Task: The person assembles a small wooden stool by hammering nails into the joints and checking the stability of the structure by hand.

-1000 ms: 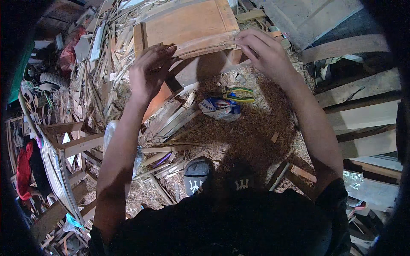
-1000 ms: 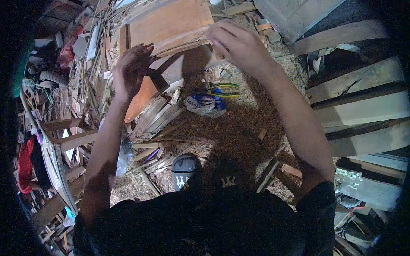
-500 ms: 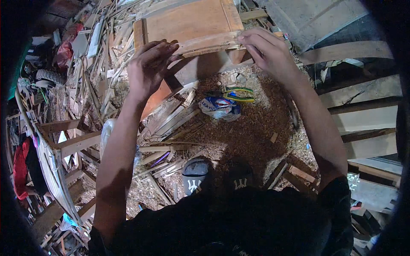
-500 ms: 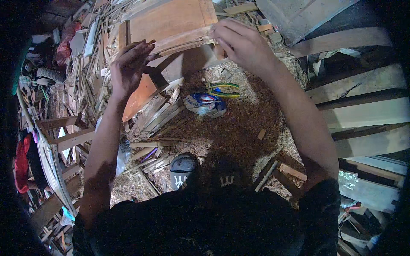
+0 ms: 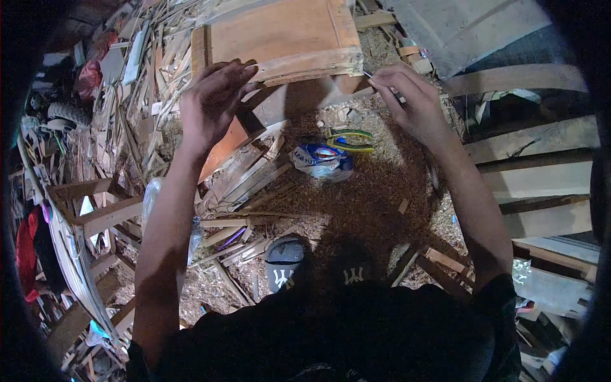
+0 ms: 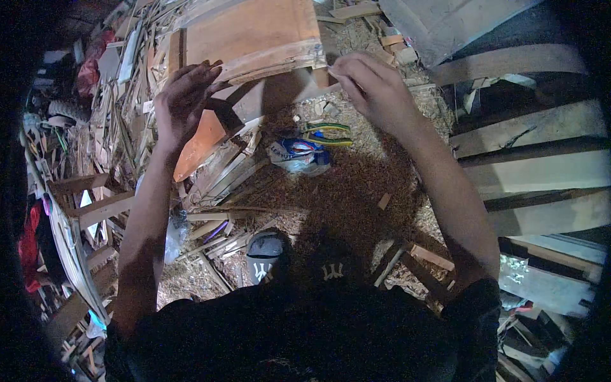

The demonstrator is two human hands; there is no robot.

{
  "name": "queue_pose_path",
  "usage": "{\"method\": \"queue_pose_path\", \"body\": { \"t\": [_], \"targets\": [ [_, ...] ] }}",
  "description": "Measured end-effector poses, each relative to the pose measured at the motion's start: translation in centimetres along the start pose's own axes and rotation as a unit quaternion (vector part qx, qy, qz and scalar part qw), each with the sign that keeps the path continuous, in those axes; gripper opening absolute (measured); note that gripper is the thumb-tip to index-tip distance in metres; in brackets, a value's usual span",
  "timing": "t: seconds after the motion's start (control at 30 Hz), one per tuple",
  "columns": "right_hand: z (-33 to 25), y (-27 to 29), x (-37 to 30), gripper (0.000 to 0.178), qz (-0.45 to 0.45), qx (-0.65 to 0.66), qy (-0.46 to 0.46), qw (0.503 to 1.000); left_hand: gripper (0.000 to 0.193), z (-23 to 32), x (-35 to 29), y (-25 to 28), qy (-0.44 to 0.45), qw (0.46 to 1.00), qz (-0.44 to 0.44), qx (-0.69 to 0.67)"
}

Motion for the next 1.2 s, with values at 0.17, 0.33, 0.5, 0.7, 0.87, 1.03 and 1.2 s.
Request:
{"method": "queue_pose_path", "body": {
  "t": [0.17, 0.33, 0.5, 0.7, 0.87, 1.03, 1.2],
  "targets": [
    [0.4, 1.2, 0.1, 0.013, 0.091, 0.041, -0.012, 0.995, 0.025, 1.5, 1.1, -0.5, -0.033, 0.998, -0.020, 0.059],
    [0.4, 1.0, 0.9, 0.013, 0.098, 0.080, -0.035, 0.991, 0.029, 4.1, 3.5, -0.7, -0.133, 0.987, -0.037, 0.087],
    [0.5, 0.1, 1.4, 0.012, 0.145, 0.079, -0.047, 0.985, 0.038, 4.0, 4.3, -3.8, -0.091, 0.981, -0.145, 0.090],
    [0.5, 0.1, 0.7, 0.017, 0.179, 0.025, -0.031, 0.983, 0.039, 6.7, 6.3, -6.5, -0.216, 0.965, -0.133, 0.071],
    [0.3, -0.8, 0.9, 0.019, 0.167, 0.030, -0.048, 0.984, 0.050, 6.7, 6.6, -8.4, -0.170, 0.978, -0.119, 0.031],
    [0.0, -0.8, 0.8, 0.021, 0.171, -0.014, -0.045, 0.984, 0.048, 8.1, 6.3, -9.3, -0.150, 0.981, -0.092, 0.079],
    [-1.0, -1.0, 0.8, 0.020, 0.155, -0.045, -0.036, 0.986, 0.048, 8.0, 5.6, -9.6, -0.127, 0.983, -0.062, 0.120]
  ]
}}
Point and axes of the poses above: each hand's wrist, its own x-axis towards the middle knuckle, its own y-axis out of the back of the hand, z = x × y, the point moved 8 cm from there along x, towards the middle knuckle, and after that the axes turned 4 degrees about -x, right-handed, at the moved point
